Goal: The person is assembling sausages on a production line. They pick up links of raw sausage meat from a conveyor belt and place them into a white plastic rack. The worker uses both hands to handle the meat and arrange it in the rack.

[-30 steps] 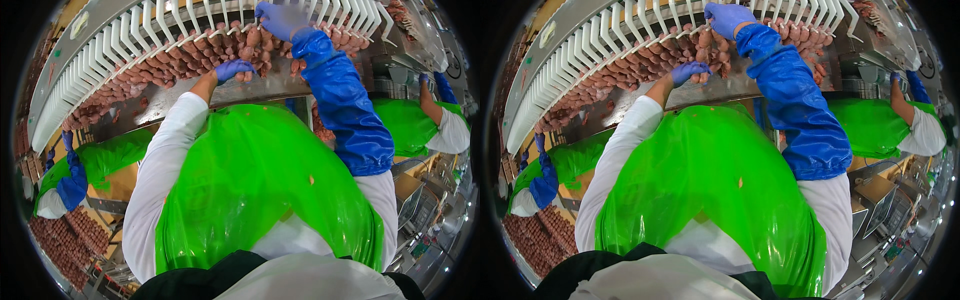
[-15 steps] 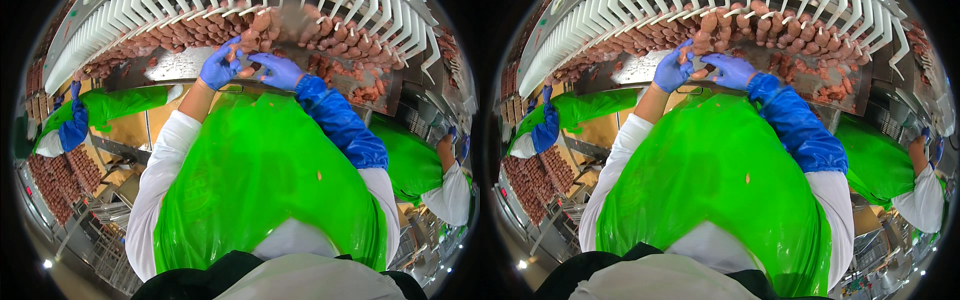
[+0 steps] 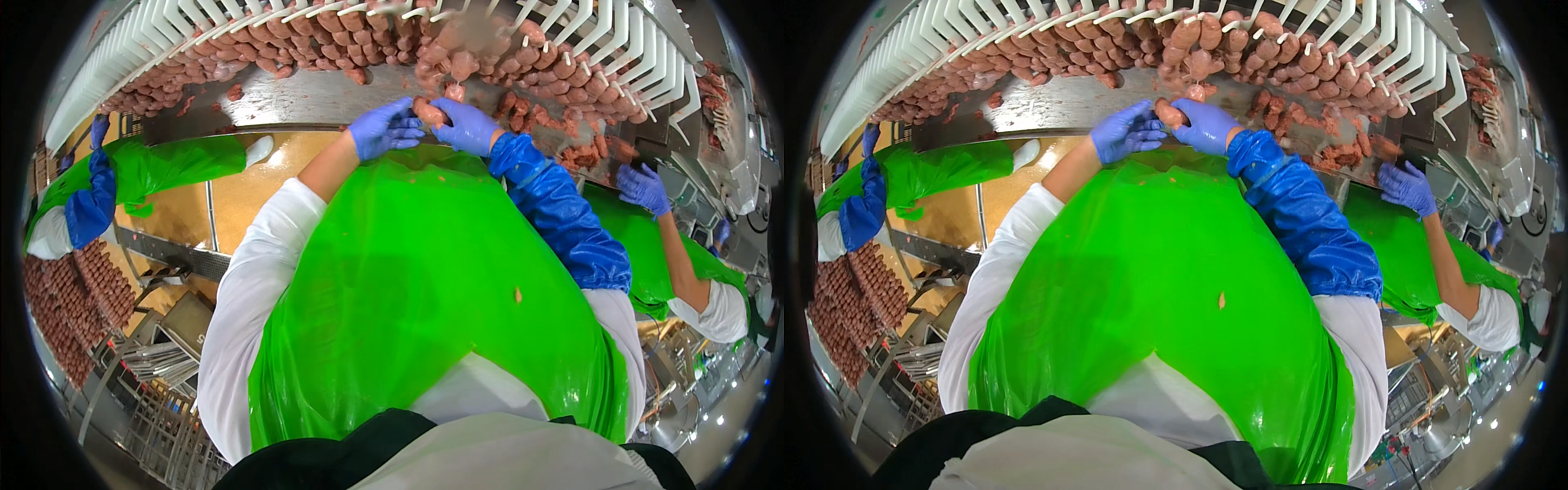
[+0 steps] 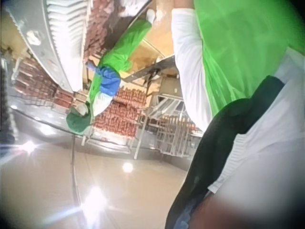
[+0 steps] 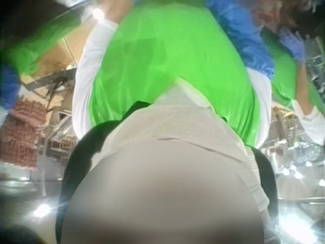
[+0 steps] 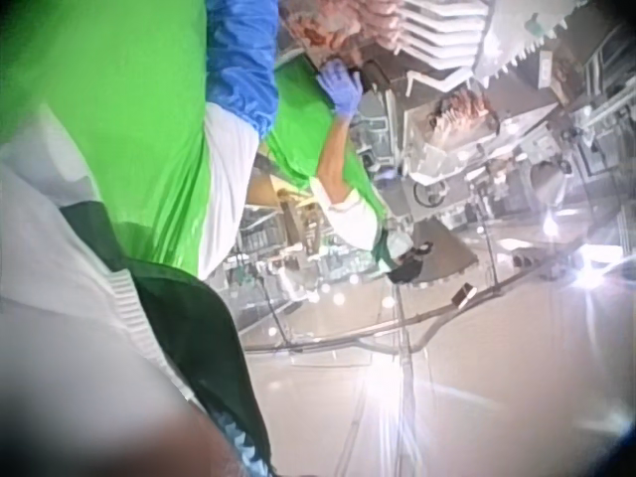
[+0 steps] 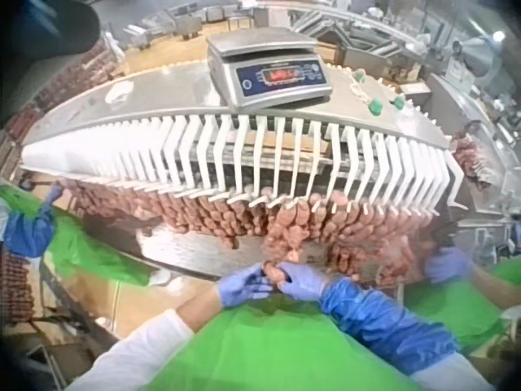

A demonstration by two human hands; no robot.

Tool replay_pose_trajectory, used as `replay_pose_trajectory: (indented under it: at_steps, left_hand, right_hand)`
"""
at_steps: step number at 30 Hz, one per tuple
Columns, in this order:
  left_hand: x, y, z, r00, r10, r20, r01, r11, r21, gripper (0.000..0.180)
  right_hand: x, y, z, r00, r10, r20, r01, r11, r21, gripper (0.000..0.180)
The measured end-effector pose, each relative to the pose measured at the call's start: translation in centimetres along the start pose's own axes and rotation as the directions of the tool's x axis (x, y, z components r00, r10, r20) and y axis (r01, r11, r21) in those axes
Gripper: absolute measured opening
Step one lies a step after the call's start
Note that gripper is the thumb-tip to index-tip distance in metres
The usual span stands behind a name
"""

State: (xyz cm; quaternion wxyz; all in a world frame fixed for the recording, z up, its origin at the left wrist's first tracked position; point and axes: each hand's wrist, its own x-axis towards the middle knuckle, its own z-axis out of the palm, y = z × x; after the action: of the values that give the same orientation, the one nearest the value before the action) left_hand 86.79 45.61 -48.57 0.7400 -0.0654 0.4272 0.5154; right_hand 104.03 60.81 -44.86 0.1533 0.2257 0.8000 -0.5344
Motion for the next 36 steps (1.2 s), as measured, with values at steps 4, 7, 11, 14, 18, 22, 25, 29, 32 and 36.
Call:
replay_pose_trajectory:
  at_steps: [4,7,11,14,18,22,25,29,32,36]
  left_hand:
    - [3.5,-1.2,1.4,0.996,-0.043,0.078,0.041,0.999,0.026,0.02]
    - [4.8,-1.2,2.9,0.998,-0.008,0.068,0.003,0.997,0.072,0.017]
    - [4.9,-0.5,4.9,0.995,0.077,-0.063,-0.067,0.988,0.142,0.007]
    - [4.7,0.0,5.0,0.985,0.163,-0.063,-0.153,0.979,0.131,0.002]
    - [3.3,1.6,4.3,0.982,0.164,0.093,-0.173,0.98,0.097,0.004]
    - [1.9,1.9,3.8,0.915,0.243,0.321,-0.248,0.968,-0.028,0.01]
    - [0.3,2.8,5.2,0.894,0.249,0.373,-0.261,0.965,-0.018,0.013]
    - [1.3,3.3,4.9,0.921,0.234,0.311,-0.218,0.972,-0.086,0.01]
    - [1.7,4.6,4.6,0.951,0.175,0.256,-0.185,0.983,0.015,0.007]
    - [1.8,4.5,6.0,0.924,0.349,0.16,-0.374,0.912,0.168,0.006]
  right_hand:
    - [-1.9,0.6,1.1,0.982,-0.08,-0.171,0.033,0.965,-0.261,0.053]
    - [-3.3,-1.1,0.7,0.978,0.085,-0.189,-0.151,0.918,-0.367,0.063]
    - [-4.0,-1.0,0.5,0.982,0.005,-0.191,-0.091,0.89,-0.446,0.075]
    - [-3.9,-0.8,-0.3,0.98,0.036,-0.197,-0.098,0.944,-0.315,0.074]
    - [-2.4,0.1,-1.4,0.958,-0.112,-0.263,0.085,0.99,-0.114,0.055]
    - [-1.2,-1.5,-4.7,0.975,0.122,0.184,-0.187,0.902,0.389,0.03]
    - [-1.1,0.7,-4.9,0.972,-0.024,0.232,-0.164,0.636,0.754,0.021]
    - [-3.3,-3.4,-2.1,0.837,-0.255,-0.484,0.439,0.842,0.314,0.017]
    - [-4.6,-3.2,-2.7,0.853,-0.51,-0.107,0.35,0.713,-0.608,0.017]
    - [-4.2,-1.2,-2.9,0.879,-0.395,-0.267,0.26,0.867,-0.426,0.018]
